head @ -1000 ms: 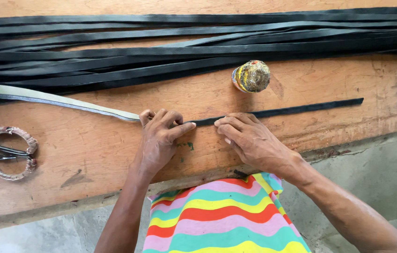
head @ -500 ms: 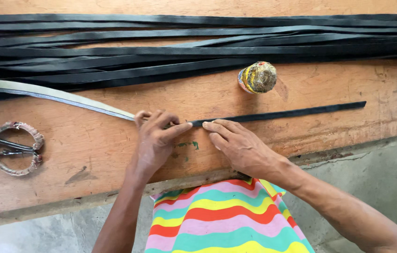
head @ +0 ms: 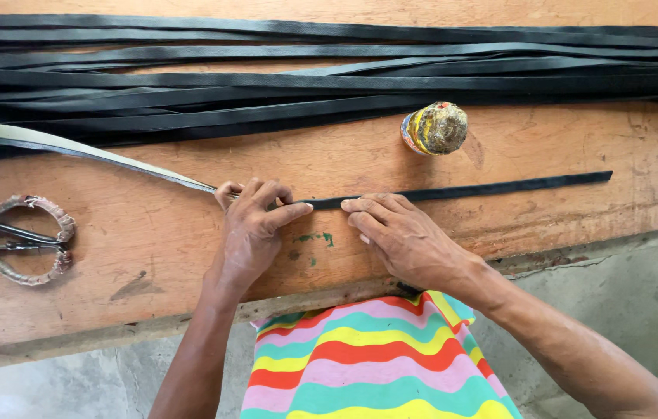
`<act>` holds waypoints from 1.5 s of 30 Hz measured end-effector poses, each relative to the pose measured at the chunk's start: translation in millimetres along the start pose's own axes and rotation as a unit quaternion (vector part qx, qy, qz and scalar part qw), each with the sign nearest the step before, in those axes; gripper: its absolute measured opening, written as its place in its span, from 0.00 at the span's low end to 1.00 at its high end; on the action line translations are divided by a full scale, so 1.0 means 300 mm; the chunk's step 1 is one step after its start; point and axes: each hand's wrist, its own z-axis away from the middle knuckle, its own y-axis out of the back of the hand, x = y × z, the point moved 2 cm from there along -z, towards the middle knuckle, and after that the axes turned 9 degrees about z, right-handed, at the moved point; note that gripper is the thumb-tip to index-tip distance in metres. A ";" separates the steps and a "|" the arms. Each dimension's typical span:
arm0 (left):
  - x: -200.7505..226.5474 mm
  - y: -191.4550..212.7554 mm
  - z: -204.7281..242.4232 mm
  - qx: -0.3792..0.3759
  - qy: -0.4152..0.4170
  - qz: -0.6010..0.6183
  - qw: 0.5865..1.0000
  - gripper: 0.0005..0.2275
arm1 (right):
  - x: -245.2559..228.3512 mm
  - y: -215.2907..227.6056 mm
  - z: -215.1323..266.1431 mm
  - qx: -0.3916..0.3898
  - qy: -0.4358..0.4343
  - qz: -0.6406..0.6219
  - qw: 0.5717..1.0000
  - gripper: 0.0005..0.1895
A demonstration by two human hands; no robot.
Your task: The person folds a black strap lengthwise on a wooden table and rubs it with a small cylindrical object. The person repeats this process on multiple straps, handling them one at a time.
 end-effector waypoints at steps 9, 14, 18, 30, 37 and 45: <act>0.021 0.008 0.007 -0.022 0.025 -0.034 0.999 0.23 | -0.029 -0.030 -0.043 0.034 0.017 0.074 0.997 0.29; 0.077 -0.100 -0.045 -0.009 -0.002 0.024 1.000 0.21 | 0.030 0.020 0.043 0.011 -0.010 0.131 0.991 0.36; 0.128 -0.182 -0.086 0.001 -0.026 0.050 0.998 0.19 | 0.077 0.048 0.099 0.040 -0.057 -0.055 0.996 0.23; 0.060 -0.086 -0.075 -0.025 -0.002 0.065 0.998 0.23 | 0.118 0.016 0.124 0.038 -0.113 -0.108 0.987 0.22; 0.067 -0.089 -0.077 -0.043 0.012 0.051 0.998 0.23 | 0.117 0.014 0.129 0.040 -0.113 -0.110 0.987 0.23; 0.075 -0.091 -0.075 -0.052 0.022 0.030 0.998 0.22 | 0.099 0.035 0.100 0.027 -0.098 -0.084 0.991 0.27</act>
